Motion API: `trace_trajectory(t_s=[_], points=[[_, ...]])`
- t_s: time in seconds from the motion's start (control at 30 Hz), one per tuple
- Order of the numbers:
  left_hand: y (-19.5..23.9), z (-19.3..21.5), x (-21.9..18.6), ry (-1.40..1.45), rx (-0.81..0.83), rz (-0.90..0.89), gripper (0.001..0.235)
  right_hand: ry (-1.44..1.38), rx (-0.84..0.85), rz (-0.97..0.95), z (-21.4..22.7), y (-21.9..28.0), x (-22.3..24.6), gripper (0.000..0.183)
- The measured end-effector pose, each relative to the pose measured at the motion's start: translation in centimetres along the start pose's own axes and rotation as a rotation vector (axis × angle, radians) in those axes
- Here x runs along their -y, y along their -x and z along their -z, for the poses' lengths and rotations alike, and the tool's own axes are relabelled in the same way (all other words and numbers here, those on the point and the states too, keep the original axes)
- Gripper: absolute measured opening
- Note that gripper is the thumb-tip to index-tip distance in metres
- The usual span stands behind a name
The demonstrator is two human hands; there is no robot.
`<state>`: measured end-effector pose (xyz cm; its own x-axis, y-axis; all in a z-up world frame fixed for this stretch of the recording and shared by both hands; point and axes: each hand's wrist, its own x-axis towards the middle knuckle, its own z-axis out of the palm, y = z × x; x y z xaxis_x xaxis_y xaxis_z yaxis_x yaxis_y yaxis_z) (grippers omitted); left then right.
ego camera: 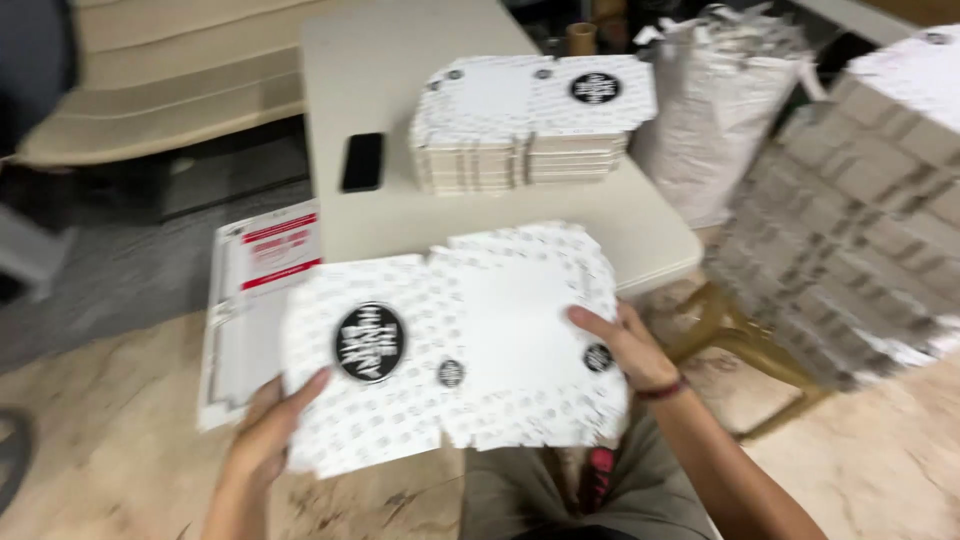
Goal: Moving stacks of flat-packed cardboard boxes from a large pile to a table and inspecting them.
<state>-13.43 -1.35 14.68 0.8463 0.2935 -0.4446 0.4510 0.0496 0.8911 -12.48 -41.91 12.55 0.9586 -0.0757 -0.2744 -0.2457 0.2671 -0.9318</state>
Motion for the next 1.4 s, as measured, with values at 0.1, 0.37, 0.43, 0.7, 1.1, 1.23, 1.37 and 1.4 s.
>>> trace_trajectory(t_s=[0.1, 0.37, 0.43, 0.7, 1.1, 1.23, 1.37, 1.4], points=[[-0.3, 1.8, -2.2, -0.560, -0.212, 0.041, 0.053, 0.069, 0.187, 0.308, 1.8, -5.4, 0.1, 0.063], [-7.5, -3.7, -4.2, -0.177, 0.090, -0.847, 0.072, 0.346, 0.414, 0.578, 2.1, -11.3, 7.6, 0.073], [-7.3, -4.6, -4.2, -0.222, 0.062, -0.645, 0.072, 0.358, 0.426, 0.573, 2.8, -13.3, 5.5, 0.081], [-7.6, -5.0, -2.4, 0.024, 0.135, -0.550, 0.085, 0.262, 0.217, 0.707, 2.7, -13.3, 1.5, 0.063], [-8.6, -5.7, -0.1, 0.191, 0.111, -0.833, 0.075, 0.345, -0.028, 0.533, -0.4, -7.0, 5.2, 0.066], [-8.6, -5.5, 0.0, 0.123, 0.106, -0.862, 0.079, 0.443, -0.121, 0.508, 3.6, -11.6, 0.7, 0.026], [-7.8, -5.7, 0.2, 0.142, 0.113, -0.795, 0.078, 0.365, -0.207, 0.410, 1.0, -10.0, 2.3, 0.055], [-7.4, -5.5, 0.0, 0.153, 0.126, -0.737, 0.076, 0.337, -0.193, 0.471, 0.1, -9.1, 3.3, 0.048]])
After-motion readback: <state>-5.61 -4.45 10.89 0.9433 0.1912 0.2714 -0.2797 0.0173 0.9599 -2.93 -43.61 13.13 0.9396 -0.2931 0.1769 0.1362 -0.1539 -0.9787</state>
